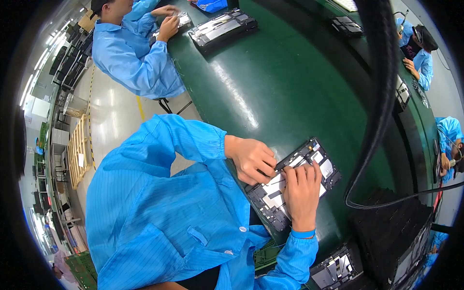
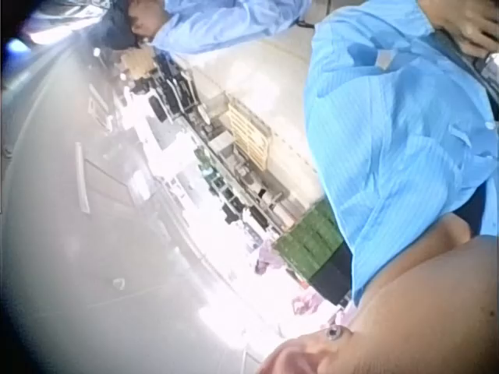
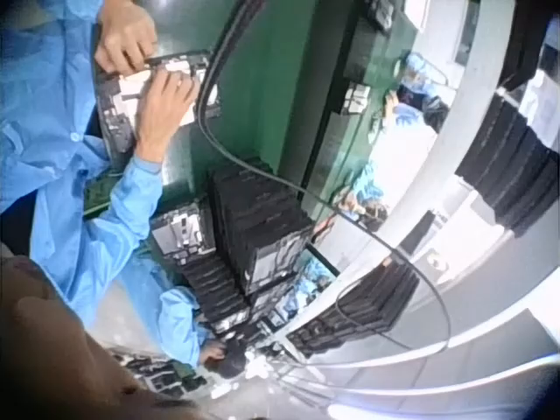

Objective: Manually assemble components and wires into a tablet or screen device on a production line.

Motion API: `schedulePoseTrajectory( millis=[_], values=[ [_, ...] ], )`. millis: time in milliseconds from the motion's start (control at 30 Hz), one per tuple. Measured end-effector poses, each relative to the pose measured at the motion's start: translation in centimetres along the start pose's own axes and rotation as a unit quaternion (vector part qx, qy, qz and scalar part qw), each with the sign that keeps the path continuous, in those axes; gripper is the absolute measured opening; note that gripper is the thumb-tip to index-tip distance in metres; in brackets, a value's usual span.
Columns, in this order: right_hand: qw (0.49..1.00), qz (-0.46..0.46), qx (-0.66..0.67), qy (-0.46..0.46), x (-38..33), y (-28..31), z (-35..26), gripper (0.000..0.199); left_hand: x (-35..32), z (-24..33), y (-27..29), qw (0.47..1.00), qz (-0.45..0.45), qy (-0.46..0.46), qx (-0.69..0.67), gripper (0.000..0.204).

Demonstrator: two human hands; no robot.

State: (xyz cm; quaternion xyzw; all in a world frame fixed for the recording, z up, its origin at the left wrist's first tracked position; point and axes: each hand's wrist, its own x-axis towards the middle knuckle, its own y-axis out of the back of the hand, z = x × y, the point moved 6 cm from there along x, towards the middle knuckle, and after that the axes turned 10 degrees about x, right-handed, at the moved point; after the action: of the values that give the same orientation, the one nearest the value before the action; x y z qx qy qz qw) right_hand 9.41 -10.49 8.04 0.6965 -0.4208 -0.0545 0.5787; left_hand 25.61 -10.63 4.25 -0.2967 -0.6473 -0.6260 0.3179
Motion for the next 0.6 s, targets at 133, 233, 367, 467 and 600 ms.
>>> schedulePoseTrajectory(
  millis=[133, 233, 367, 467, 600],
  values=[
    [1.000, 0.012, 0.020, -0.005, 0.2, 0.2, 0.6, 0.016, -0.2, 0.1, -0.1, 0.999, 0.001, -0.028, 0.023, 0.011],
    [0.998, 0.020, 0.060, -0.016, 0.4, 0.6, 0.9, 0.015, 0.0, -0.2, -0.1, 0.999, 0.001, -0.033, 0.034, 0.012],
    [0.985, 0.048, 0.152, -0.069, 0.5, 1.1, 1.9, 0.012, -0.2, -1.1, -0.5, 0.998, -0.045, -0.047, 0.027, 0.017],
    [0.979, 0.060, 0.171, -0.090, 0.8, 0.9, 2.6, 0.011, -0.1, -1.9, -0.5, 0.996, -0.045, -0.060, 0.044, 0.019],
    [0.974, 0.079, 0.180, -0.114, 0.9, 0.6, 3.1, 0.011, 0.1, -2.6, -0.6, 0.996, -0.045, -0.052, 0.060, 0.021]
  ],
)
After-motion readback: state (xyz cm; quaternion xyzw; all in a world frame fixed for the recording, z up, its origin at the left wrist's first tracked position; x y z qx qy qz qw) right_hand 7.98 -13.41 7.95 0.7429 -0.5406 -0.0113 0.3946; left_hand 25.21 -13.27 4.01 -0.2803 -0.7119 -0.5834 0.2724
